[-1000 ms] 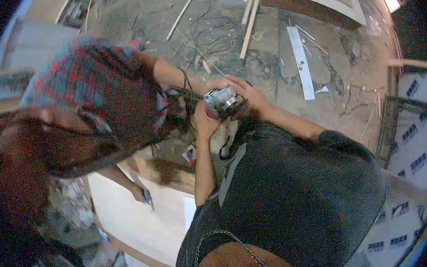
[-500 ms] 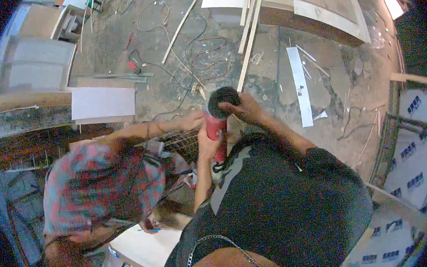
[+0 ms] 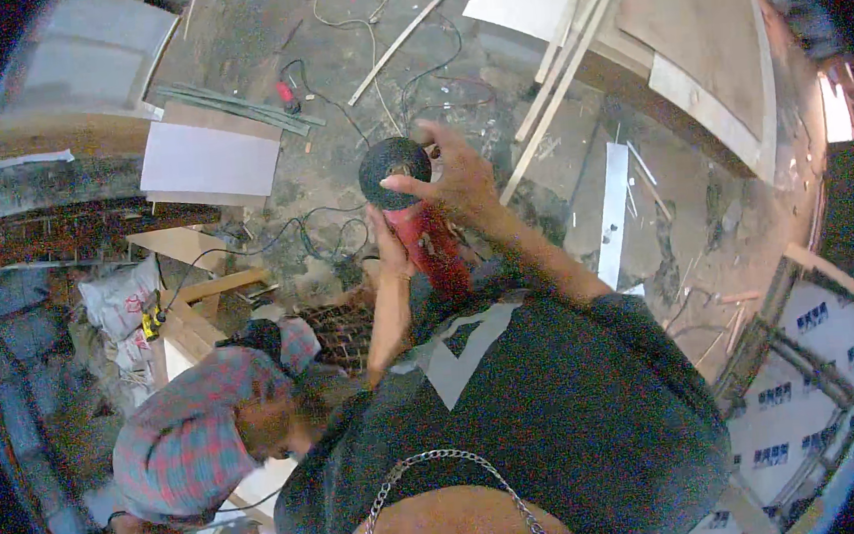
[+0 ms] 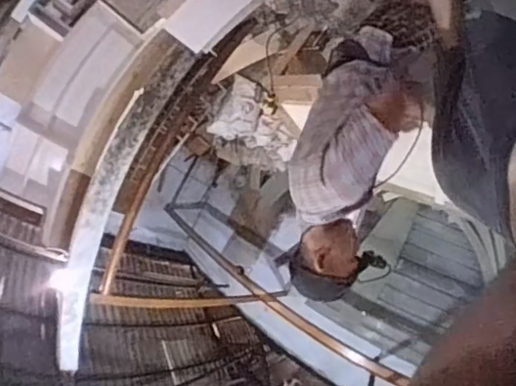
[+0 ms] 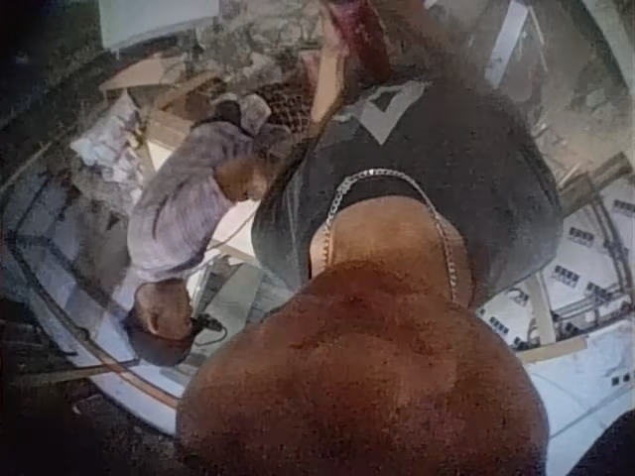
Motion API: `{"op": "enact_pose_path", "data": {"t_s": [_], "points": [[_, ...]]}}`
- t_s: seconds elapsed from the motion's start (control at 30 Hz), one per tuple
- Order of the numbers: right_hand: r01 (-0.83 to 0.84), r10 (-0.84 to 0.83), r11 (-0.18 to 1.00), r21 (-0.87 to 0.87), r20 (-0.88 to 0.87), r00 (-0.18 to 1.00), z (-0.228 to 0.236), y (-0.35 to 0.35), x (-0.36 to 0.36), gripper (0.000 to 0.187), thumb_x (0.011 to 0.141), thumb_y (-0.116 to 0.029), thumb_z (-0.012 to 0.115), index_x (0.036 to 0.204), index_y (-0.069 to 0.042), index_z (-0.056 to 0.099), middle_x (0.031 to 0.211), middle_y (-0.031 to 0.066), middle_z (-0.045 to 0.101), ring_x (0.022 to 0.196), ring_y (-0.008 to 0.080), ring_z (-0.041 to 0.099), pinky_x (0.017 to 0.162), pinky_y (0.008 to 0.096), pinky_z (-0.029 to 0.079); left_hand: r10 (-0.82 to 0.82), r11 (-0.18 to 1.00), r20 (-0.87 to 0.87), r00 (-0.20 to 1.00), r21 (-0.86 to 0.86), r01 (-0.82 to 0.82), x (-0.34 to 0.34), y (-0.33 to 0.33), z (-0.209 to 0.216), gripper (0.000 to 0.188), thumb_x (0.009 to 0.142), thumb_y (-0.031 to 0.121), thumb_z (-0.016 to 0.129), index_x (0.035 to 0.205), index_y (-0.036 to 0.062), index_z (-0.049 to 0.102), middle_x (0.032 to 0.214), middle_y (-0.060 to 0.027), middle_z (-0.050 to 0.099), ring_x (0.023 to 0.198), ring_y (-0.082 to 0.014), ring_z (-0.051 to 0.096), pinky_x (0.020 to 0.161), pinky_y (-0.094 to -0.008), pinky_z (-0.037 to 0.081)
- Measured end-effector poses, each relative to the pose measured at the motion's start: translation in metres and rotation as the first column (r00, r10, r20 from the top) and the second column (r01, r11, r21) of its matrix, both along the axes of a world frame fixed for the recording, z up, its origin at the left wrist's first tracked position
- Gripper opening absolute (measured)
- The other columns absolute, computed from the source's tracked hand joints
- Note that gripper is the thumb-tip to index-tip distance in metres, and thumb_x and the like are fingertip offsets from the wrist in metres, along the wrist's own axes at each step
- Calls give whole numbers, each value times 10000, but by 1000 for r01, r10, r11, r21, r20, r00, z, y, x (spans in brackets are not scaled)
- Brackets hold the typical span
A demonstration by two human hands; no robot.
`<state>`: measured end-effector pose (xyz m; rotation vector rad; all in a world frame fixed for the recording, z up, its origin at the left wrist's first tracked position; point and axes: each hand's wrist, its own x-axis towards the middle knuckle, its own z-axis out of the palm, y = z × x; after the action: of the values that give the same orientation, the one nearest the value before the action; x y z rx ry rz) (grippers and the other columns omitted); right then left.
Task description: The person attaches a circular sanding pad to an angle grinder. The person uses a small wrench to tighten the central nut, securing the pad onto the spindle of the tool.
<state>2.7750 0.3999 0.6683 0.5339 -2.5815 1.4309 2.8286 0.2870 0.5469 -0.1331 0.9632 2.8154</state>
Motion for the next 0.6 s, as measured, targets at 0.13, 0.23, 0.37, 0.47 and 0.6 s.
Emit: {"op": "enact_pose_path", "data": {"t_s": [0.13, 0.23, 0.37, 0.47, 0.6], "points": [[-316, 285, 948, -40, -341, 896, 11, -15, -60, 878, 591, -375, 785, 1314, -117, 357, 1217, 142, 479, 1038, 272, 514, 847, 365, 433, 147, 984, 35, 989, -106, -143, -50, -27, 32, 912, 772, 746, 170, 1187, -18, 444, 1034, -133, 568, 909, -251, 556, 788, -371, 455], [-325, 379, 918, 229, -257, 889, 25, -40, -93, 910, 579, -393, 783, 1324, -113, 342, 1216, 133, 486, 1060, 282, 502, 878, 368, 423, 163, 985, 103, 981, -81, -155, -80, -62, 35, 897, 788, 734, 142, 1097, -19, 520, 847, -115, 611, 734, -226, 598, 647, -342, 493], [-369, 392, 917, 149, -182, 902, 33, -85, -138, 780, 609, -386, 771, 1269, -147, 432, 1140, 118, 538, 994, 294, 535, 839, 365, 441, 55, 995, 11, 998, -90, -54, -126, -116, 43, 912, 773, 751, 123, 1088, -8, 519, 801, -123, 601, 690, -236, 593, 623, -350, 495], [-394, 404, 915, 85, -201, 893, 38, -114, -158, 658, 627, -328, 775, 1199, -138, 513, 1069, 110, 569, 919, 268, 557, 775, 334, 461, 155, 987, 72, 985, -44, -152, -145, -146, 64, 888, 779, 744, 120, 1096, 12, 509, 796, -121, 597, 678, -242, 593, 613, -357, 499], [-369, 359, 929, 2, -243, 901, 62, -156, -182, 496, 658, -252, 763, 1088, -102, 567, 910, 89, 580, 751, 198, 540, 674, 292, 454, 138, 990, -73, 988, -27, -140, -175, -188, 52, 890, 747, 777, 139, 1167, 62, 465, 911, -104, 581, 749, -243, 582, 659, -378, 496]]}}
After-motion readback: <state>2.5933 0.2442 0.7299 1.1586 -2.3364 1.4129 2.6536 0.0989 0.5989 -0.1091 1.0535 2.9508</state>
